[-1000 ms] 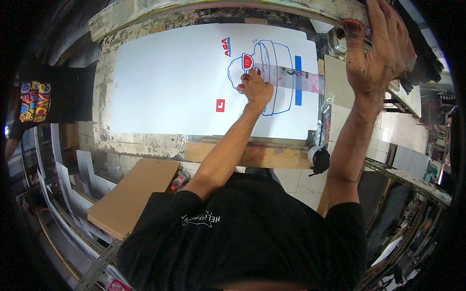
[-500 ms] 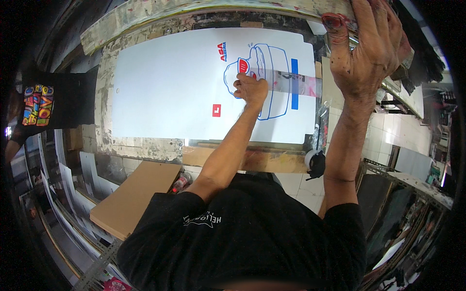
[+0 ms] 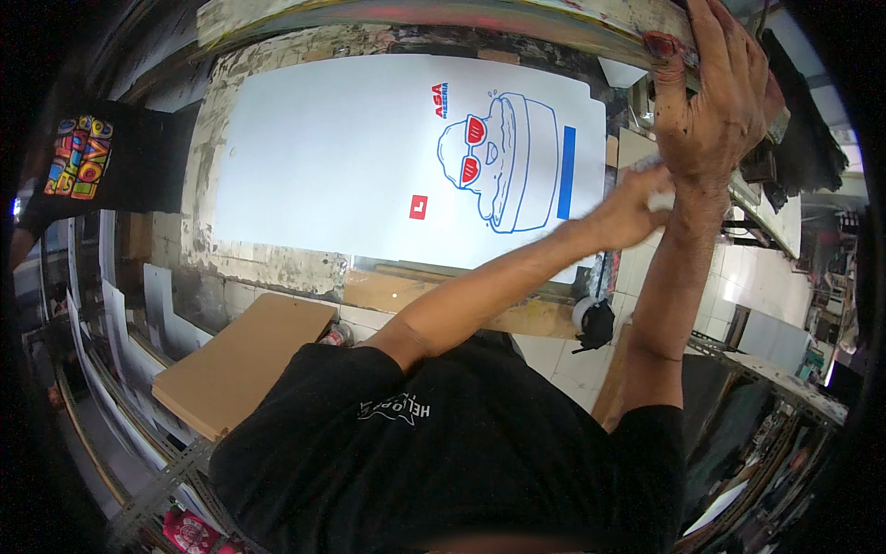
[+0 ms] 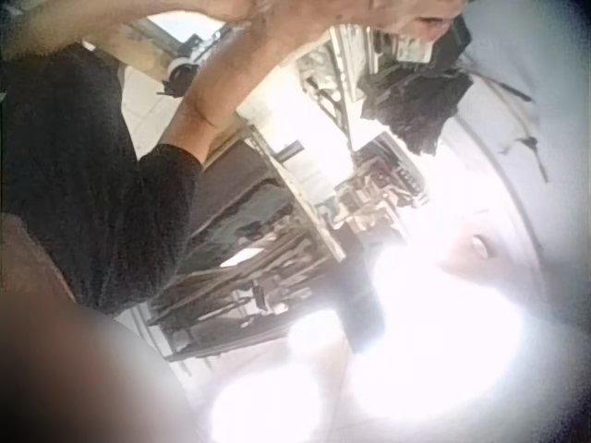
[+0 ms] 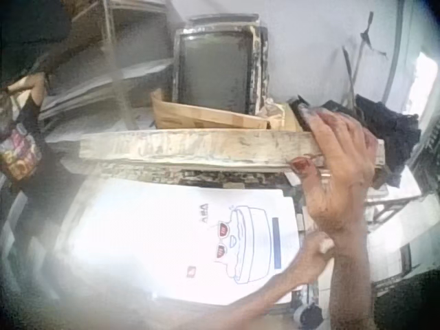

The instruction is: The person performs manual screen printing on white boards. They place a board on the table, align a screen, apply red ink with a squeegee, and lift the screen to reveal a printed design. The process is repeated for multiple boards.

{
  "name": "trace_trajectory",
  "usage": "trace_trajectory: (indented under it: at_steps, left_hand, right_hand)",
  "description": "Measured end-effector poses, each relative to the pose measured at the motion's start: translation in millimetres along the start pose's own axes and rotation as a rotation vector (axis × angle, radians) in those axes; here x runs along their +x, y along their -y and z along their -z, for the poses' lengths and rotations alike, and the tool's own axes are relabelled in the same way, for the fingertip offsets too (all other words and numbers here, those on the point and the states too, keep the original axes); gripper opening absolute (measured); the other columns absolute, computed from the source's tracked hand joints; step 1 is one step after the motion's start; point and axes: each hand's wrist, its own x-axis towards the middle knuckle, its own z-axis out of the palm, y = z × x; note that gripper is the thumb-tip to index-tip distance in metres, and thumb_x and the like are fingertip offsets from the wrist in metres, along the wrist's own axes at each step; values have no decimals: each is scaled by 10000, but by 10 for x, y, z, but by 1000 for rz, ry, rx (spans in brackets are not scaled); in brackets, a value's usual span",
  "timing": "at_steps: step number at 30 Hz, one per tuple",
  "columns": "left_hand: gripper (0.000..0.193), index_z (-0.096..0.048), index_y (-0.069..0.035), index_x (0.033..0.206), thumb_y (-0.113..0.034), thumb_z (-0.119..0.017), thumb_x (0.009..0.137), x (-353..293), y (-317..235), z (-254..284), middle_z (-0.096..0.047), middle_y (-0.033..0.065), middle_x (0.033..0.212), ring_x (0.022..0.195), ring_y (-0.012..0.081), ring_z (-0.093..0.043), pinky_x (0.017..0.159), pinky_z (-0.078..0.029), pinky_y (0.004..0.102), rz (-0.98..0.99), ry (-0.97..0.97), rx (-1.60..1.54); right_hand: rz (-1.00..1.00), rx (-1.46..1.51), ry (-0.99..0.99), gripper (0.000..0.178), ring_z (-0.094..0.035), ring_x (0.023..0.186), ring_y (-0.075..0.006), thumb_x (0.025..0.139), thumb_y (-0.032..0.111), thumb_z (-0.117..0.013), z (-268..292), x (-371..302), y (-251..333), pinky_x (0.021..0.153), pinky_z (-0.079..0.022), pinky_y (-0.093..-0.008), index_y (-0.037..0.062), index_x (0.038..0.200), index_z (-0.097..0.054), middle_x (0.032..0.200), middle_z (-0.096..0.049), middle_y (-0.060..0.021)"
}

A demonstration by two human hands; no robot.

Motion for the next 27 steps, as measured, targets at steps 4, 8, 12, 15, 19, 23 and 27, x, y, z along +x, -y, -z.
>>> trace_trajectory:
  at_steps: [4, 8, 12, 15, 19, 23, 27]
  left_hand:
    - [630, -494, -57, 1419, 22, -665, 818, -352, -147, 164, -654, 142, 1294, 1222, 273, -598, 1039, -448, 359, 153, 214, -116]
    - [436, -688, -141, 1238, 61, -662, 853, -1079, -62, 1083, -671, 64, 1302, 1389, 255, -479, 1026, -472, 375, 91, -114, 209]
    - [453, -530, -12, 1391, -49, -647, 955, -1854, -227, 2107, -713, 88, 1091, 993, 144, -658, 907, -528, 288, 224, -721, 351]
    - [576, -479, 5, 1432, -13, -683, 893, -2309, -512, 2646, -667, 68, 1037, 955, 131, -610, 847, -513, 278, 48, -997, 376]
    - [837, -387, 9, 1493, -165, -797, 785, -2775, -808, 2881, -657, 69, 1037, 921, 136, -579, 797, -455, 288, -5, -844, 502]
    - [1261, -305, -1, 1541, -362, -962, 526, -3063, -739, 2795, -646, 79, 1077, 936, 163, -583, 815, -436, 317, 51, -731, 496]
    - [1313, -293, -21, 1554, -316, -983, 477, -3364, -431, 2695, -647, 111, 1137, 983, 211, -599, 818, -455, 345, 183, -758, 769]
  right_hand:
    - [-12, 53, 8, 523, -557, 1169, -351, 924, 365, -558, 55, -19, 39, 1017, -347, -460, -8, 1286, -619, 1225, -637, -187]
    - [-75, 64, 118, 599, -518, 1228, -370, 841, 330, -656, 64, -133, -8, 1069, -320, -522, 58, 1368, -573, 1287, -604, -200]
    - [-3, 107, 5, 509, -535, 1247, -262, 987, 504, -519, -6, -344, 10, 1076, -261, -485, 189, 1375, -616, 1293, -639, -78]
    - [-34, 116, 34, 553, -521, 1224, -273, 919, 519, -613, 117, -713, 166, 1019, -257, -504, 175, 1352, -626, 1250, -626, -84]
    - [-154, 135, 205, 626, -535, 1193, -277, 877, 571, -640, 424, -1405, 535, 1014, -259, -500, 153, 1344, -630, 1224, -629, -95]
    - [-188, 190, 361, 666, -544, 1162, -288, 812, 570, -703, 639, -2019, 839, 994, -282, -506, 132, 1311, -649, 1201, -627, -101]
    - [-214, 277, 546, 638, -549, 1117, -306, 783, 478, -759, 692, -2620, 1097, 963, -309, -533, 120, 1300, -649, 1153, -622, -112]
